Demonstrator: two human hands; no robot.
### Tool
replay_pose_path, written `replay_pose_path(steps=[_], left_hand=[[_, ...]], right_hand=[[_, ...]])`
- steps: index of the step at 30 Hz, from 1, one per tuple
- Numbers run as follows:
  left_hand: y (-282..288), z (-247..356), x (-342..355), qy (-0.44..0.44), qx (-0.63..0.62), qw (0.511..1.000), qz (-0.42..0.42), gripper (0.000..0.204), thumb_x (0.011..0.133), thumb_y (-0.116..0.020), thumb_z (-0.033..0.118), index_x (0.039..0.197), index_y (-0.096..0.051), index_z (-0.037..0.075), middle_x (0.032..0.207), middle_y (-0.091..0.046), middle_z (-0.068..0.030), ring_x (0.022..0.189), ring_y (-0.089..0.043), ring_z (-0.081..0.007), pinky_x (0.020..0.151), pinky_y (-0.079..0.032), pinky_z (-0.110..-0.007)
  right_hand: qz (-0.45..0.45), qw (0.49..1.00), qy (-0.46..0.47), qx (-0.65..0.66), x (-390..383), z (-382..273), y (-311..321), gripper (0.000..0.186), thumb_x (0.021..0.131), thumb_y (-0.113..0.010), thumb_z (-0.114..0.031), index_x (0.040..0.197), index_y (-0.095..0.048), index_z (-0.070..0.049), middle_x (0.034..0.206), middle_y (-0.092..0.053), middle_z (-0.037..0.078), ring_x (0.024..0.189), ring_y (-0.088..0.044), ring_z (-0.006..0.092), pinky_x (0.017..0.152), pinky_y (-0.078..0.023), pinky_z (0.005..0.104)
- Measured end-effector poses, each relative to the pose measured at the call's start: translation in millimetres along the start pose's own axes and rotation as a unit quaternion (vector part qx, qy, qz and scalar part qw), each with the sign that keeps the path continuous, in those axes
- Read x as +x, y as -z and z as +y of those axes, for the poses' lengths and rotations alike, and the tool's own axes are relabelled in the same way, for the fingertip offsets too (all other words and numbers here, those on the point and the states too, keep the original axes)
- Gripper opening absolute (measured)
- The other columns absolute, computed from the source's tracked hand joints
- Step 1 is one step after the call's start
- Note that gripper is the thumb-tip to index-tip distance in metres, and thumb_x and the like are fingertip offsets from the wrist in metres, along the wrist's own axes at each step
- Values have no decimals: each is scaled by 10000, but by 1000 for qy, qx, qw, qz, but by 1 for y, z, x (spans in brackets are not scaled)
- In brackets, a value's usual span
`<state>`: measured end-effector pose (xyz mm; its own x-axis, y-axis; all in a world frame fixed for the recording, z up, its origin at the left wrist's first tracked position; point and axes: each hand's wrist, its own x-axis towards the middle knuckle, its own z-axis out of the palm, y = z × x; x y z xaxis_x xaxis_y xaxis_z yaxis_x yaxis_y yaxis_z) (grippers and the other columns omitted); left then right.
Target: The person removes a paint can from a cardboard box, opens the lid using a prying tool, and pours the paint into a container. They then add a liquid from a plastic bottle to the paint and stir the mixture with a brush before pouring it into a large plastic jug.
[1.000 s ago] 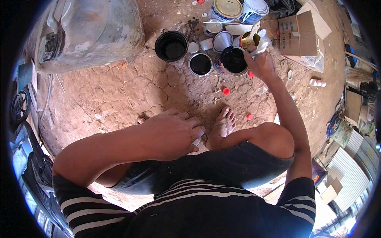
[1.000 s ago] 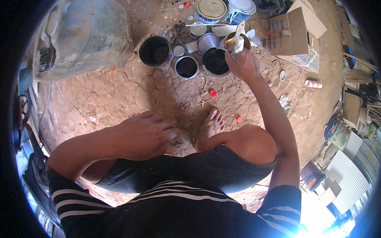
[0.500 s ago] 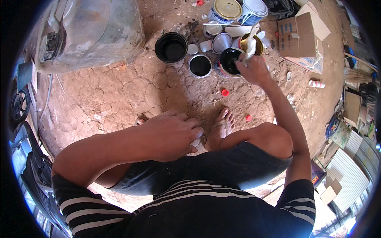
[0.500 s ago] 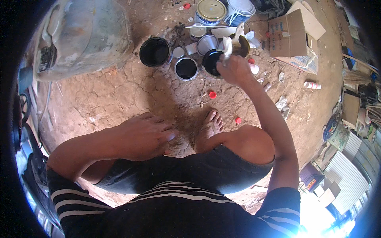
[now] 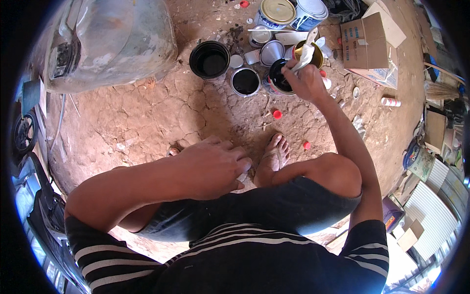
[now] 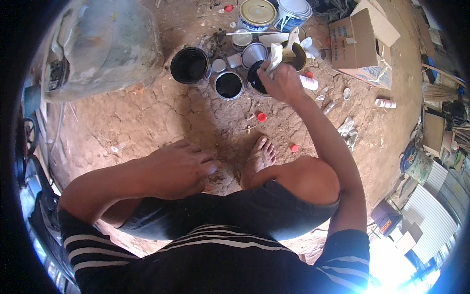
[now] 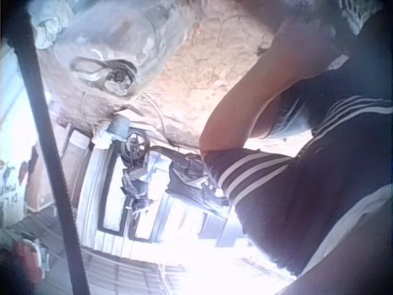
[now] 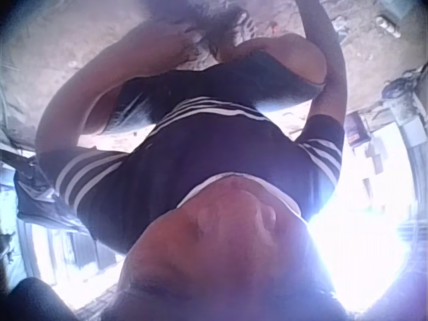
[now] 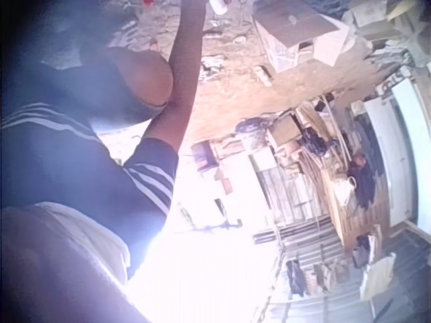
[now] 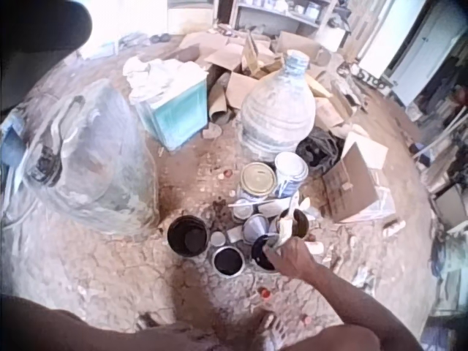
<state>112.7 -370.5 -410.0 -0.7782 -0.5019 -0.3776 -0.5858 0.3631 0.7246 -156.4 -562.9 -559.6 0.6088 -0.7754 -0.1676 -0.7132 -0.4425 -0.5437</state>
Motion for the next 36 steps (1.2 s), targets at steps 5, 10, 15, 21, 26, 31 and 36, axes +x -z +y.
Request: replay_pose_path(steps=[5, 10, 15, 21, 26, 31, 36], left_hand=[[6, 3, 2, 10, -8, 1000, -18, 412, 948, -656, 338, 1189, -623, 6, 1156, -647, -164, 1126, -632, -346, 970, -481, -471], [1, 2, 0, 13, -4, 1000, -15, 438, 937, -661, 328, 1241, -605, 17, 1180, -648, -172, 1122, -636, -356, 983, -478, -476], [8, 4, 2, 1, -14, 1000, -27, 433, 947, -658, 345, 1212, -621, 4, 1168, -646, -173, 1132, -634, -354, 978, -478, -477], [6, 1, -2, 10, -10, 1000, -17, 420, 947, -659, 338, 1202, -623, 5, 1158, -650, -173, 1124, -638, -356, 977, -480, -478], [9, 1, 1, 6, -20, 999, -28, 423, 950, -656, 336, 1211, -624, 4, 1176, -647, -175, 1146, -625, -355, 994, -473, -478], [6, 0, 1, 0, -14, 1000, -15, 422, 952, -654, 337, 1210, -623, 4, 1169, -651, -167, 1168, -614, -347, 1001, -469, -473], [9, 0, 1, 7, -22, 999, -30, 421, 958, -646, 339, 1211, -622, 3, 1173, -649, -171, 1158, -620, -350, 999, -469, -474]], right_hand=[[86, 992, -47, -81, -1, 9, 13, 238, 925, -664, -304, 976, -712, -77, 830, -704, 237, 812, -690, 443, 727, -543, 520], [11, 998, -67, 9, -4, 12, 3, 278, 929, -644, -327, 1005, -716, -69, 856, -709, 260, 870, -690, 461, 806, -550, 539], [156, 986, 26, -58, 3, 30, 7, 196, 936, -657, -256, 914, -682, -63, 746, -682, 176, 771, -687, 394, 690, -524, 468], [22, 992, -121, 5, -24, 15, 17, 269, 921, -642, -345, 899, -708, -86, 738, -693, 215, 757, -696, 441, 694, -550, 500], [34, 977, -191, 89, -14, 4, 58, 314, 924, -648, -325, 866, -710, -22, 710, -679, 126, 682, -682, 242, 661, -527, 375], [90, 970, -189, 121, -8, -14, 115, 386, 907, -658, -339, 912, -732, 40, 710, -697, 143, 641, -677, 192, 627, -533, 353], [117, 967, -171, 150, -11, -23, 138, 375, 909, -659, -328, 881, -715, 42, 717, -686, 121, 647, -669, 165, 631, -516, 322]])
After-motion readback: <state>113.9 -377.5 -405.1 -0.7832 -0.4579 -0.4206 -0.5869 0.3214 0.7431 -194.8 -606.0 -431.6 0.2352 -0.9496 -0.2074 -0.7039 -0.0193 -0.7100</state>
